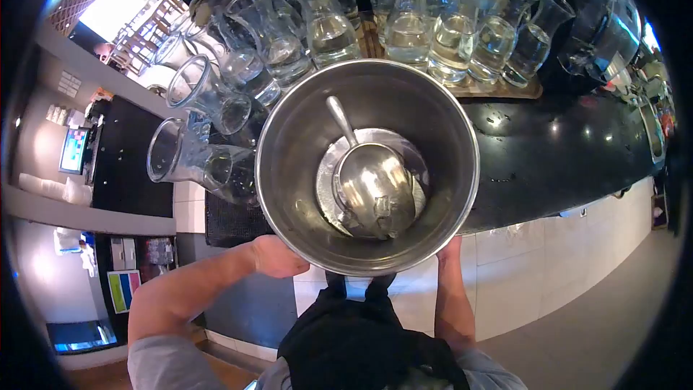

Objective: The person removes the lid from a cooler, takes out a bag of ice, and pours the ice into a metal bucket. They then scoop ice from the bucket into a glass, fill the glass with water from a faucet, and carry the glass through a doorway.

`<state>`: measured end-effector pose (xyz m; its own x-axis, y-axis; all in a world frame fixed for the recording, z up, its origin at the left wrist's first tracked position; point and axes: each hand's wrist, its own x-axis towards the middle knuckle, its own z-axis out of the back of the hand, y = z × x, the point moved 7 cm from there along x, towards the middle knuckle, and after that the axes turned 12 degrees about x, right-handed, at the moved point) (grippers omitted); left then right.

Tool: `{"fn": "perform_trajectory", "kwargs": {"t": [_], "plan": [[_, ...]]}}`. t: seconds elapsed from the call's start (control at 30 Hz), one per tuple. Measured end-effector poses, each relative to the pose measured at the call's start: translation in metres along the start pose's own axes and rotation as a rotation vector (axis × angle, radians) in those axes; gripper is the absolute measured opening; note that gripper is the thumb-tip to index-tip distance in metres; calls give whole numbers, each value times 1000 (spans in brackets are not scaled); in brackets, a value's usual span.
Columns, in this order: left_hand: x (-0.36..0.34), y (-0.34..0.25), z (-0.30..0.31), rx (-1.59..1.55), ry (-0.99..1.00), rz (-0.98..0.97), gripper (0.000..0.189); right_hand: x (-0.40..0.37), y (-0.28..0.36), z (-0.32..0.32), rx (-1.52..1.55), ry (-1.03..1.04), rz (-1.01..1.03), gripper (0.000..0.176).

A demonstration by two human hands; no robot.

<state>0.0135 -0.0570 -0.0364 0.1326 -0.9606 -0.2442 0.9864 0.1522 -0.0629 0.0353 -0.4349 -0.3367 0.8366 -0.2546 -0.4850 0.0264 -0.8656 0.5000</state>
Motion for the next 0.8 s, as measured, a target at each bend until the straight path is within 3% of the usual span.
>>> {"fn": "perform_trajectory", "kwargs": {"t": [0.1,0.2,0.23,0.27,0.3,0.33,0.4,0.47,0.57,0.6,0.7,0.77,0.8], "plan": [[3,5,9,-149,5,130,19,-8,0,-6,124,28,-8,47],[4,8,24,-201,-42,220,23,-19,-3,-2,71,-87,-46,39],[-3,5,7,-200,-38,167,23,-19,-5,13,69,-94,-53,36],[-18,-8,-34,431,67,-80,23,-24,2,3,46,-34,-75,29],[-26,-9,-52,459,47,-77,23,-29,11,-10,20,24,-82,22],[-23,-9,-54,487,27,-73,24,-31,5,2,38,-87,-70,23],[-16,-4,-46,58,124,16,22,-51,10,8,52,-208,-111,25],[3,-13,-10,281,244,-148,23,-74,26,3,73,-231,-125,25],[3,-20,4,390,94,-242,20,-89,24,-2,134,-133,-99,30],[1,-22,0,402,33,-225,19,-95,20,5,130,-115,-100,31],[9,-20,5,366,266,-136,25,-121,14,19,161,-67,-88,33],[21,-34,15,434,133,-83,25,-125,7,37,75,-44,-162,34],[33,-47,26,330,39,7,25,-142,16,31,4,-48,-175,42]]}}
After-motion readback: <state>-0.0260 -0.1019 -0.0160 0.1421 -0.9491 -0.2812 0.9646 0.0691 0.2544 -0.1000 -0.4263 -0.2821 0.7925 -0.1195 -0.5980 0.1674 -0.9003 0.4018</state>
